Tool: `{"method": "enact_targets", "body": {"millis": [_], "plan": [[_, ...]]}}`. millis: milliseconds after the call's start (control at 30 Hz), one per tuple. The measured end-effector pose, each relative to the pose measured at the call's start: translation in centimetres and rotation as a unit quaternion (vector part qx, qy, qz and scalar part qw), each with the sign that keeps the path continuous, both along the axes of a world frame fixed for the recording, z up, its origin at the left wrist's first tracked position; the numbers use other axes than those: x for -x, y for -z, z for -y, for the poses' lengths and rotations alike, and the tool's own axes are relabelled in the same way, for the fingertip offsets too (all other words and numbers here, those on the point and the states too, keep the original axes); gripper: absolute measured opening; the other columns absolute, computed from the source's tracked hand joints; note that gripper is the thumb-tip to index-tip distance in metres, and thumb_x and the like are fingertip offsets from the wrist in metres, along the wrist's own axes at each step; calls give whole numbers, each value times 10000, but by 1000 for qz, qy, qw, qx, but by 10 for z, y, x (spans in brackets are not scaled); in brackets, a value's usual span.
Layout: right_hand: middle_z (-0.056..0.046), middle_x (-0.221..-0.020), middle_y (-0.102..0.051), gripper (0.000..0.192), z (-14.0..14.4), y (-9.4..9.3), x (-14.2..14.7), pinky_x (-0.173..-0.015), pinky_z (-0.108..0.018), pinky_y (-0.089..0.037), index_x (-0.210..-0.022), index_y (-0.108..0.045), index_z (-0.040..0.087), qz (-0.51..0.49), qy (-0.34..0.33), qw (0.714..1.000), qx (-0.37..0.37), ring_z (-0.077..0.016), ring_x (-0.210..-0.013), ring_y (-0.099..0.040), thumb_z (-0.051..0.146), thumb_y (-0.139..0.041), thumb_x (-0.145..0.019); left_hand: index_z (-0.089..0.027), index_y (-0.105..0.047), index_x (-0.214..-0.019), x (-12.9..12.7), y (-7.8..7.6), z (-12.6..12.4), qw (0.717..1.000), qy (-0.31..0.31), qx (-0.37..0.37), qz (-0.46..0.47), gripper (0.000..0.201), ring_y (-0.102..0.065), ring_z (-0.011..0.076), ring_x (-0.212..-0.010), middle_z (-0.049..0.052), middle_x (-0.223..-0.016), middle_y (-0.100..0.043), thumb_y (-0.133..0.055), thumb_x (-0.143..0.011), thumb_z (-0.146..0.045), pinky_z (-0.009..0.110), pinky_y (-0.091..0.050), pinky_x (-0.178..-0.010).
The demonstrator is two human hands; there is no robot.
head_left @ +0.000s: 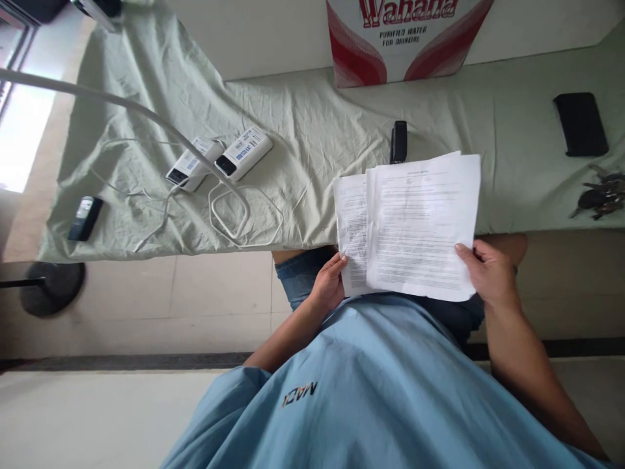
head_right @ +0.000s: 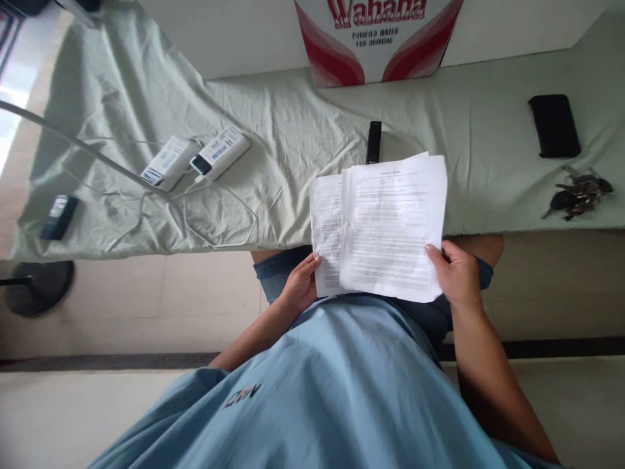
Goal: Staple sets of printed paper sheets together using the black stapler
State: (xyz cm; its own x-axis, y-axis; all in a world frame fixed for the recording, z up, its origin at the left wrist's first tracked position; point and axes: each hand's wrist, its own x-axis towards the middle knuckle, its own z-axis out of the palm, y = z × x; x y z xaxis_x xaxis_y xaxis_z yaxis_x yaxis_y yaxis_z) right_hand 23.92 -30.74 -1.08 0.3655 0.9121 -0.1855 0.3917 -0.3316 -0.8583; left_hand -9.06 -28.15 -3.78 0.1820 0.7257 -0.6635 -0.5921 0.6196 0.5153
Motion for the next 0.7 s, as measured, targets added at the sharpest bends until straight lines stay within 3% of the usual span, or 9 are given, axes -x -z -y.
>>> {"method": "enact_targets", "body": {"millis": [133, 267, 367, 467, 600, 700], "plan": [[-14, -806, -756, 364, 2, -26, -18, -639, -336, -517, -871, -787, 276, -170, 142, 975, 13, -184, -661, -622, 535, -931, -660, -162, -760, -994, 4, -1, 0, 1000, 18, -5, 2, 377, -749, 338, -1092, 107, -997, -805, -931, -682, -286, 457, -614, -958], [-3, -763, -751, 385, 2, -39, -20, -605, -347, -523, -818, -792, 302, -209, 156, 965, 23, -187, -623, -617, 549, -970, -583, -161, -751, -1024, 3, -4, -1, 1000, 20, -5, 9, 386, -750, 336, -1099, 109, -1036, -804, -912, -694, -283, 457, -617, -965], [10, -755, -751, 443, -1, -33, -7, -619, -322, -525, -816, -783, 279, -219, 129, 967, 29, -170, -633, -622, 582, -972, -553, -149, -747, -1049, 1, -4, -1, 1000, 12, 6, 22, 375, -753, 337, -1104, 116, -1038, -806, -886, -737, -301, 455, -618, -976], [5, -755, -744, 440, -4, -21, 13, -618, -309, -509, -817, -762, 262, -209, 57, 976, 35, -171, -647, -617, 632, -917, -636, -129, -752, -1055, 0, 0, -1, 999, -2, 20, 28, 348, -758, 337, -1103, 123, -1007, -811, -866, -772, -295, 442, -615, -992], [-3, -701, -691, 435, -9, -11, 31, -552, -293, -421, -756, -718, 250, -94, -51, 994, 35, -169, -615, -551, 677, -786, -793, -111, -765, -1044, 1, 6, 1, 999, -14, 46, 15, 292, -756, 329, -1114, 136, -1001, -816, -813, -840, -314, 428, -605, -1011], [6, -683, -657, 448, -13, -9, 35, -558, -287, -393, -735, -698, 244, -49, -85, 995, 24, -155, -606, -517, 675, -728, -851, -115, -770, -1026, 1, 8, 2, 998, -22, 59, 6, 271, -753, 314, -1113, 131, -992, -816, -801, -861, -327, 413, -600, -1009]]}}
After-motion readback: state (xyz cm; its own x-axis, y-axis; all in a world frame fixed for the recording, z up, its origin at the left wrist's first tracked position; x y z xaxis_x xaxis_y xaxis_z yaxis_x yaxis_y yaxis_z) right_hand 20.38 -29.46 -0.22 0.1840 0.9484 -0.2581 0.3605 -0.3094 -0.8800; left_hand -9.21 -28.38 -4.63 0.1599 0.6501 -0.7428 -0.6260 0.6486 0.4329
